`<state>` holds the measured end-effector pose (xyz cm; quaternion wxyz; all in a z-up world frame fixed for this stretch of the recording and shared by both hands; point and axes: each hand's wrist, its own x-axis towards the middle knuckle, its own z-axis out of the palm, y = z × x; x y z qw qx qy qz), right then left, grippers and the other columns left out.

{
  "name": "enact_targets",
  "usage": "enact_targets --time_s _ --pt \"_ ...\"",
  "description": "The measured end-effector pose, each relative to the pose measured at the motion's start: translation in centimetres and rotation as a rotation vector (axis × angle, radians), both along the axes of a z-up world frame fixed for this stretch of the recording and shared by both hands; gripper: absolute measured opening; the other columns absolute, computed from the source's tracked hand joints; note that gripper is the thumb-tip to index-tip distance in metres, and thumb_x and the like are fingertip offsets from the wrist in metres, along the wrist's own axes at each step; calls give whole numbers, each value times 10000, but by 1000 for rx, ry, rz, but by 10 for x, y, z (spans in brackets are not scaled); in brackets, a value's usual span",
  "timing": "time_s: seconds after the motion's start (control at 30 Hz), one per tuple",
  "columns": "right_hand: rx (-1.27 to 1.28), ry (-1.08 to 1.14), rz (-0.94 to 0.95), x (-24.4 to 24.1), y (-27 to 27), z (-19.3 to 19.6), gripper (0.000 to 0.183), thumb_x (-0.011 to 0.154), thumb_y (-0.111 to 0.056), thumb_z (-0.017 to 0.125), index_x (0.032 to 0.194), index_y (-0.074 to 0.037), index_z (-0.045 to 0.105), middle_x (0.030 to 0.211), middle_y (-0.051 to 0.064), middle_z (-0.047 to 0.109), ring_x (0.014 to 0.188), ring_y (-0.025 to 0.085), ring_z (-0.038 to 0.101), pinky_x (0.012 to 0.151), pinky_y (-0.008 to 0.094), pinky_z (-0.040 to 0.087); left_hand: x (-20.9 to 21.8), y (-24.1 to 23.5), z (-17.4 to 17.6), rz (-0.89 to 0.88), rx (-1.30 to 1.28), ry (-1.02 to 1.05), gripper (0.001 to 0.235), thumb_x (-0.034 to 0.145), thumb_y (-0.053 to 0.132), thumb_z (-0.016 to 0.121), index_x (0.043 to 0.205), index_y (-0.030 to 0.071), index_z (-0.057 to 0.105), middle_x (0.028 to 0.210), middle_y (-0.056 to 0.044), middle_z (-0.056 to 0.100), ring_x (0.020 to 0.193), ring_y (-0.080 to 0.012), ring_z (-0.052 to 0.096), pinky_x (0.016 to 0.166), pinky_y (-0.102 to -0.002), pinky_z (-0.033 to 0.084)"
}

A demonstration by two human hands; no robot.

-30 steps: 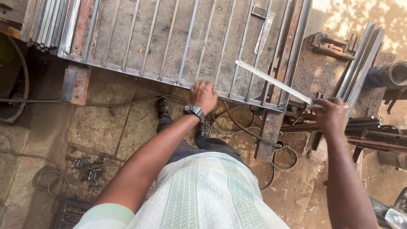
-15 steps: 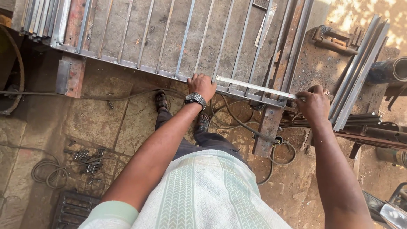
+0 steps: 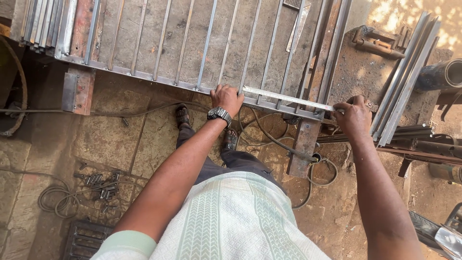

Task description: Welding and measuring metal bars to fabricate a gate or fence.

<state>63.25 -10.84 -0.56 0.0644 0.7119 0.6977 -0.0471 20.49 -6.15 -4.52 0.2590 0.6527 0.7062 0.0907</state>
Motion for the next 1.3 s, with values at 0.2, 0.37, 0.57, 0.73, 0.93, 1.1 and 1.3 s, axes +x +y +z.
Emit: enact_targets --time_s 0.2,0.37,0.57,0.73,0.93,1.1,1.3 --pt "20 10 12 -1 0 1 249 871 -368 842 1106 -288 826 1158 60 629 951 193 642 761 304 580 -2 0 -1 -7 -10 -9 263 879 353 707 971 128 808 1118 -103 710 1180 -290 549 1056 -494 321" --pt "10 39 -12 -4 0 4 234 880 -363 840 1098 -281 827 1168 66 628 943 200 641 726 319 566 -2 -1 2 -2 5 -25 265 865 370 723 965 140 809 1113 -99 708 1171 -291 547 1043 -499 310" --pt "40 29 46 3 0 -4 232 872 -383 845 1085 -292 831 1184 78 635 991 220 632 816 326 561 0 -1 -1 14 -6 -10 283 869 391 715 970 144 811 1138 -112 701 1177 -298 548 1033 -523 324" --pt "-7 -6 24 2 4 -4 265 867 -410 841 1104 -295 822 1203 93 637 1022 248 622 825 345 565 -2 -4 -2 12 61 -21 272 872 377 715 944 133 810 1137 -115 707 1183 -298 559 1037 -537 329" --pt "12 32 7 5 2 -3 258 869 -376 841 1113 -294 820 1216 81 641 1008 235 646 838 351 572 0 -4 4 -19 59 -19 273 884 377 722 956 128 809 1116 -115 710 1176 -310 561 1029 -526 340" --pt "0 34 -10 -2 0 1 270 861 -371 848 1116 -285 820 1181 85 635 980 230 656 814 344 583 -2 -4 -3 -13 51 -22 281 887 387 724 970 132 806 1102 -113 709 1170 -304 561 1026 -522 337" --pt "30 48 6 -3 -4 3 264 870 -373 848 1110 -264 822 1172 85 631 936 211 668 813 334 582 -1 -4 0 -5 35 -32 283 884 390 726 970 133 806 1114 -106 704 1189 -300 548 1041 -511 320"
